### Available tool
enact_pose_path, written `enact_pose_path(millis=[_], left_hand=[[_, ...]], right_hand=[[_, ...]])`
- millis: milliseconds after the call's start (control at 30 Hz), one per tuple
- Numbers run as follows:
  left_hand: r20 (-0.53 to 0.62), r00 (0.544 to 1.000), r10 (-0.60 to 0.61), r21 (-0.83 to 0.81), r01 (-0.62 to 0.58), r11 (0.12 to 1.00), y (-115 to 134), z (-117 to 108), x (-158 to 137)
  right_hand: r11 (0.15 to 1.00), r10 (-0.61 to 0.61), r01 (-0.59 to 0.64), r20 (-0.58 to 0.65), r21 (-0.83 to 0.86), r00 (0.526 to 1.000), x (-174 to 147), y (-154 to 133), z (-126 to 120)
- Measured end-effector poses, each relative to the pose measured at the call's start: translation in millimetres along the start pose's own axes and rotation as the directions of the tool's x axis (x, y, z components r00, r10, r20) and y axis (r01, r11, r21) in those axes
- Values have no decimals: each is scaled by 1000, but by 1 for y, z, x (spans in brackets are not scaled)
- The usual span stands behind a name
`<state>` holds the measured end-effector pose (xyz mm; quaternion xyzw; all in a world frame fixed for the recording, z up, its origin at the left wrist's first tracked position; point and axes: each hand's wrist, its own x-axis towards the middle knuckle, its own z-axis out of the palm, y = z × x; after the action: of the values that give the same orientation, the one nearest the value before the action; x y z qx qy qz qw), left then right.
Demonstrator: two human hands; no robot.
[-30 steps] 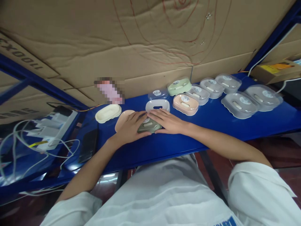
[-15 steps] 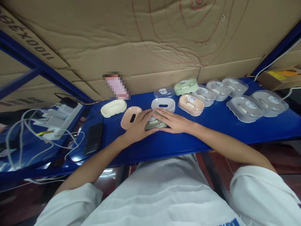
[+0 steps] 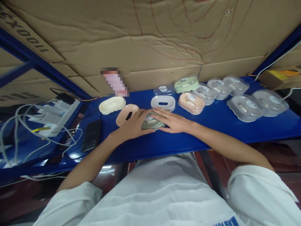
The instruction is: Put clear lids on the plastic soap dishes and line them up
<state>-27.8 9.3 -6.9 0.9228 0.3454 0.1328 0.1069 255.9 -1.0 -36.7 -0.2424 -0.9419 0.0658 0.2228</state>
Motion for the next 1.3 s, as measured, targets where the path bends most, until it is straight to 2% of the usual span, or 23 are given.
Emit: enact_pose_path(millis=[300, 400, 467, 600, 733, 867, 933, 1133, 1233, 1300], left_hand=[[16, 1000, -18, -29, 18, 999, -1, 2, 2], [34, 999, -38, -37, 40, 999, 1, -1, 0], [46, 998, -40, -47, 42, 998, 5, -2, 0], [62, 998, -19, -53, 22, 998, 14, -1, 0], [74, 997, -6, -69, 11, 998, 21, 1, 2], [103, 995, 6, -91, 4, 996, 24, 2, 1], [106, 994, 10, -86, -1, 996, 24, 3, 1], [48, 998, 44, -71, -40, 997, 23, 7, 1], [22, 997, 78, -76, -76, 994, 25, 9, 0], [7, 994, 108, -78, -107, 991, 27, 10, -2]], right_hand=[[999, -34, 35, -46, 21, 998, 0, 3, 4], [1000, -26, 26, -60, -11, 998, -2, 7, -10], [994, 58, -68, -113, -81, 992, -4, 11, -25], [904, 341, -389, -248, -177, 907, 5, 29, -46], [817, 497, -516, -141, -258, 856, 39, 51, -38], [681, 685, -659, -38, -321, 727, 76, 62, -17], [643, 719, -690, -47, -333, 693, 88, 61, -7], [684, 679, -687, -129, -247, 723, 108, 60, 19], [752, 642, -654, -133, -85, 755, 119, 69, 25], [804, 593, -591, -153, 67, 790, 122, 73, 20]])
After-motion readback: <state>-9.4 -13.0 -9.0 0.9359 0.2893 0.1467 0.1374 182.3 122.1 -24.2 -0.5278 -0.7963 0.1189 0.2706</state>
